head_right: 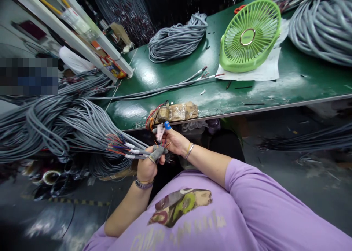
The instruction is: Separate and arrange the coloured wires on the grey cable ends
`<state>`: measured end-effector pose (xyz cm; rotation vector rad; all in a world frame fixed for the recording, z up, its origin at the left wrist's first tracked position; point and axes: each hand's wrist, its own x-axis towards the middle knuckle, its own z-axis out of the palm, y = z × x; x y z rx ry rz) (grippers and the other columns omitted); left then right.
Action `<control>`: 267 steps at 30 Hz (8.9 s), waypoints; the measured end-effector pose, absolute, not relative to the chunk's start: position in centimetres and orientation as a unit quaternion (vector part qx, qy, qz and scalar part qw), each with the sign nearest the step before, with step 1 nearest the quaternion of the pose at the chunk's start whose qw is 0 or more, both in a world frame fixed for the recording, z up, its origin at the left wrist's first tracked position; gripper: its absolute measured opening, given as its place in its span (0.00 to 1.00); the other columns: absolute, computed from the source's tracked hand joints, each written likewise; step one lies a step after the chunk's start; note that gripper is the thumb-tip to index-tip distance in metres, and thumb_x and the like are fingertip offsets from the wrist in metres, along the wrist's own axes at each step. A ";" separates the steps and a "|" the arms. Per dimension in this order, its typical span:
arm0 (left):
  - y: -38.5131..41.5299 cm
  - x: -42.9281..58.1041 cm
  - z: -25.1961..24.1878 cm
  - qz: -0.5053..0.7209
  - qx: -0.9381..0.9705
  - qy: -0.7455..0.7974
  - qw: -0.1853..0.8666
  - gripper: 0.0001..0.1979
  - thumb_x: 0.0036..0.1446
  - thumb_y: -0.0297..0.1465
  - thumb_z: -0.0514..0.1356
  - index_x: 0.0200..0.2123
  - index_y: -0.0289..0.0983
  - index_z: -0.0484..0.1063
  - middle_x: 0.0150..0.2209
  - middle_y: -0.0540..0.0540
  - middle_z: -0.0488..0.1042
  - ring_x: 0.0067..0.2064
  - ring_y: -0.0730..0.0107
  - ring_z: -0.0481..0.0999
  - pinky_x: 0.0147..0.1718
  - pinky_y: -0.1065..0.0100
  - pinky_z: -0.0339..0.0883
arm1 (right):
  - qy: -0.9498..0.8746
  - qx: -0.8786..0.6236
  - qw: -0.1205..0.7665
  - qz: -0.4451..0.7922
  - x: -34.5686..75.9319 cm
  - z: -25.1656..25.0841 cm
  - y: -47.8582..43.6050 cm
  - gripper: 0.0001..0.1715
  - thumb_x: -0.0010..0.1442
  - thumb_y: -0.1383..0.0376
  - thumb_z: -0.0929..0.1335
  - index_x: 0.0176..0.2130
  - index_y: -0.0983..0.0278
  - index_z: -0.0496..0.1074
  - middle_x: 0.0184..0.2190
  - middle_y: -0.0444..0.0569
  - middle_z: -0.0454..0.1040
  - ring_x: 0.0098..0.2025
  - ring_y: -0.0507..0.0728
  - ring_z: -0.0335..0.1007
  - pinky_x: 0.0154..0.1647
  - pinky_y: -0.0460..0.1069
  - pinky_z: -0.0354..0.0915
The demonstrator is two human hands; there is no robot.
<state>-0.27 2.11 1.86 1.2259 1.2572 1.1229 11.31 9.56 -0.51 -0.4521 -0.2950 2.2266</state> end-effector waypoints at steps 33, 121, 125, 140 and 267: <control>2.1 0.4 1.5 0.524 0.464 0.543 0.465 0.14 0.53 0.38 0.61 0.21 0.35 0.70 0.16 0.52 0.68 0.18 0.78 0.64 0.18 0.74 0.59 | -0.135 -0.188 0.425 0.875 11.5 0.3 9.6 0.20 0.60 0.52 0.68 0.30 0.67 0.74 0.22 0.44 0.70 0.22 0.48 0.60 0.25 0.44 0.59; 1.7 1.5 0.0 0.557 0.481 0.570 0.364 0.15 0.56 0.40 0.59 0.24 0.36 0.70 0.18 0.51 0.71 0.19 0.76 0.69 0.20 0.74 0.64 | -0.169 -0.198 0.453 0.853 11.2 -0.5 9.7 0.25 0.55 0.47 0.70 0.29 0.67 0.74 0.25 0.47 0.72 0.25 0.49 0.63 0.25 0.44 0.61; 1.5 1.4 -0.1 0.562 0.479 0.566 0.366 0.13 0.56 0.39 0.59 0.25 0.36 0.71 0.19 0.52 0.71 0.20 0.77 0.69 0.20 0.74 0.64 | -0.136 -0.201 0.466 0.851 11.0 -0.2 9.9 0.22 0.54 0.49 0.71 0.29 0.67 0.74 0.24 0.46 0.72 0.24 0.48 0.63 0.24 0.43 0.61; 1.6 1.2 -0.2 0.560 0.476 0.566 0.373 0.13 0.56 0.39 0.60 0.26 0.36 0.71 0.19 0.52 0.71 0.20 0.77 0.69 0.20 0.75 0.64 | -0.129 -0.203 0.464 0.853 11.2 0.3 9.8 0.20 0.55 0.53 0.71 0.29 0.68 0.74 0.24 0.46 0.72 0.24 0.48 0.64 0.25 0.43 0.61; 0.5 -1.0 1.7 0.420 0.600 0.558 0.390 0.16 0.58 0.38 0.58 0.21 0.37 0.72 0.20 0.49 0.74 0.22 0.72 0.73 0.24 0.70 0.69 | -0.362 -0.245 0.361 0.824 14.2 0.6 7.2 0.21 0.40 0.68 0.76 0.37 0.69 0.72 0.30 0.48 0.76 0.30 0.50 0.70 0.27 0.43 0.61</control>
